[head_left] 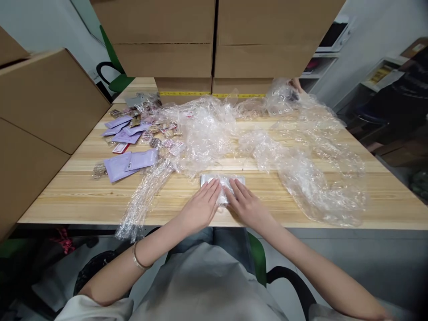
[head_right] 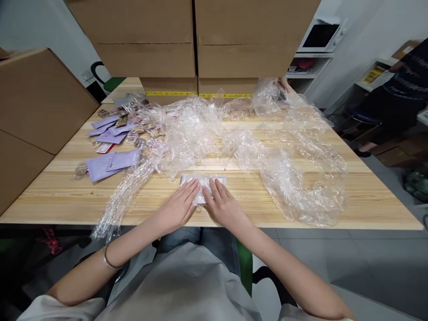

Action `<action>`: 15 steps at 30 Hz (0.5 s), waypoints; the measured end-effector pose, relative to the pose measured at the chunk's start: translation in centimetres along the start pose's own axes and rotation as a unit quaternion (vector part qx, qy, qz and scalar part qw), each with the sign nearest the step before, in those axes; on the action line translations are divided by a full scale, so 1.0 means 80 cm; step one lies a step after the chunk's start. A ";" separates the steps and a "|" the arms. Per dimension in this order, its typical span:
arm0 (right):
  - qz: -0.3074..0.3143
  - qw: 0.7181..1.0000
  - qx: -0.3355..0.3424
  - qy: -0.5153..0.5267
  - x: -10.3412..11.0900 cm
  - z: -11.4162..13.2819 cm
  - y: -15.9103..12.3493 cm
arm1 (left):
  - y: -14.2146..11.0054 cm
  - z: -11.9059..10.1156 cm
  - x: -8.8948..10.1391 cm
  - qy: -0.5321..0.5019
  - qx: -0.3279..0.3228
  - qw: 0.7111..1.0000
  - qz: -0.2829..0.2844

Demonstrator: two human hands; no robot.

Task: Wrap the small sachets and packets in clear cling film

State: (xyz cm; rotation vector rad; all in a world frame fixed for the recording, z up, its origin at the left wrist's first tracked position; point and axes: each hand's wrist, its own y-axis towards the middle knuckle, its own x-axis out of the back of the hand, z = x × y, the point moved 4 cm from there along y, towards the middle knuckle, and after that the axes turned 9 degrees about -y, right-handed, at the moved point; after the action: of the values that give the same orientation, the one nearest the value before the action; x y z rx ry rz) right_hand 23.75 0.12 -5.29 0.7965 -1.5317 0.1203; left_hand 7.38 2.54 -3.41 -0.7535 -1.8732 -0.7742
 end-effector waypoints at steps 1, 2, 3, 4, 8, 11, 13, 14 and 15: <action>0.004 1.000 -0.001 0.008 -0.001 -0.001 0.000 | 0.001 0.000 0.002 -0.002 -0.001 1.000 0.013; 0.006 1.000 -0.001 0.014 -0.001 -0.001 0.000 | 0.001 -0.001 0.004 -0.004 -0.002 1.000 0.021; 0.006 1.000 -0.002 0.017 -0.001 -0.002 0.000 | 0.001 -0.002 0.006 -0.007 -0.003 1.000 0.028; 0.006 1.000 -0.004 0.020 -0.002 -0.002 0.001 | 0.002 -0.002 0.008 -0.008 -0.004 0.999 0.032; 0.004 0.998 -0.019 0.053 0.000 -0.006 0.008 | 0.010 -0.003 0.005 -0.002 -0.006 1.000 0.021; -0.004 0.994 -0.037 0.103 0.011 -0.014 0.014 | 0.020 0.001 0.001 0.026 0.004 1.000 -0.011; 0.000 0.984 -0.066 0.166 0.024 -0.026 0.014 | 0.027 0.002 0.006 0.034 0.006 0.999 -0.026; 0.013 0.973 -0.083 0.213 0.030 -0.034 0.013 | 0.030 0.002 0.012 0.028 0.007 0.999 -0.028; 0.029 0.958 -0.101 0.265 0.037 -0.042 0.011 | 0.033 0.002 0.022 0.013 0.010 1.000 -0.024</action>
State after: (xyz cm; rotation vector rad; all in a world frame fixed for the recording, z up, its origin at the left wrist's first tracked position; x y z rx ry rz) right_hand 26.34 1.34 -1.74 0.5020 -1.0367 0.1999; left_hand 8.65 4.60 -1.38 -0.6857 -1.8791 -0.7912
